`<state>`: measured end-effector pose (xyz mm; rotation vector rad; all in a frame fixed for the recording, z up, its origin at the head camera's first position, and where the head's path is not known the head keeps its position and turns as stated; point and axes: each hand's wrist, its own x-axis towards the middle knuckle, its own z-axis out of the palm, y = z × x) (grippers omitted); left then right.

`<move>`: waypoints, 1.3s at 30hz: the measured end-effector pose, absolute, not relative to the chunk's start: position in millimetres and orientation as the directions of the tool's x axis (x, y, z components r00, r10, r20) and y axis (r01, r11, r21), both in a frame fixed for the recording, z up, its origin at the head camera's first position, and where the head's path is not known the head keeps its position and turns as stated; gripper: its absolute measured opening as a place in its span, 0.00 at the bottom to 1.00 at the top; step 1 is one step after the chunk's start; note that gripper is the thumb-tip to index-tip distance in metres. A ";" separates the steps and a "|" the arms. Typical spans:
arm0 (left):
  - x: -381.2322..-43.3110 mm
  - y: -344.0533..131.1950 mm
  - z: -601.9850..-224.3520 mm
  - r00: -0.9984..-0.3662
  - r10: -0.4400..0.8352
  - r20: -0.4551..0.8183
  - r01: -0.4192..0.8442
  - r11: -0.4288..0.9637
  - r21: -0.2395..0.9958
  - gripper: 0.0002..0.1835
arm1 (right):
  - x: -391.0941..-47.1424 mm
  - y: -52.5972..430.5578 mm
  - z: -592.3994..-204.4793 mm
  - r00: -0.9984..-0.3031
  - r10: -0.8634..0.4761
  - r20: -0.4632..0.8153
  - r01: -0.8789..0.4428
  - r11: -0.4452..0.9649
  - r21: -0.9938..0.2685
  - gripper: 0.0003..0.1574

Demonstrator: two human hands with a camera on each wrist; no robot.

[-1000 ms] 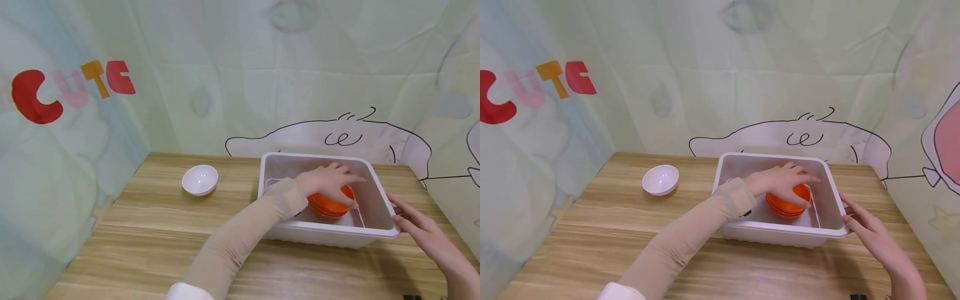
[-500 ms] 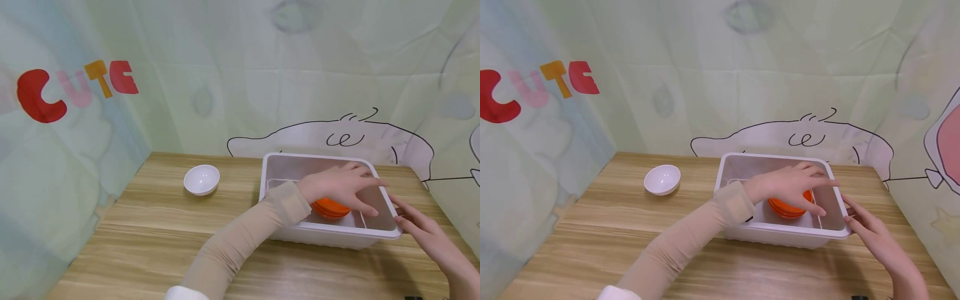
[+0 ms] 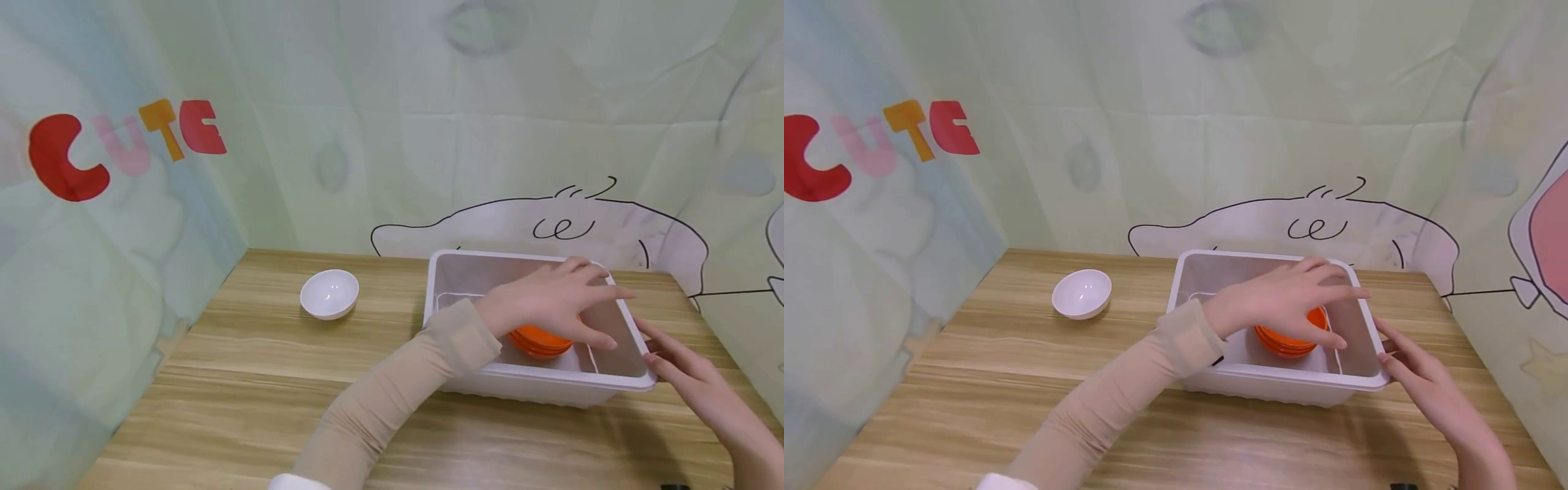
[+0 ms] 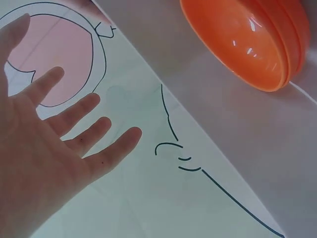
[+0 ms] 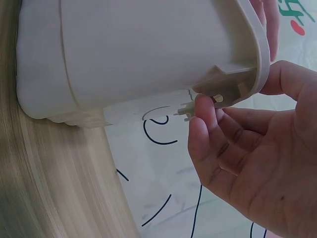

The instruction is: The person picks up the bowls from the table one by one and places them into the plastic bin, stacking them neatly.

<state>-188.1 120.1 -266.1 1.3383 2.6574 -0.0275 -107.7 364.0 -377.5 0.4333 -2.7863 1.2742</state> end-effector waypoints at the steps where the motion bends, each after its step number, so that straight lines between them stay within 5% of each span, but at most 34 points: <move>1: -187.6 119.0 -265.0 -0.587 0.796 -0.149 0.798 0.600 0.059 0.40 | -107.5 364.3 -377.5 -0.959 -0.233 0.160 -0.274 0.620 -0.735 0.34; 39: -181.3 28.5 -256.3 -0.592 0.805 0.047 0.800 0.579 0.158 0.36 | -108.2 360.0 -378.0 -0.955 -0.220 0.198 -0.293 0.602 -0.743 0.34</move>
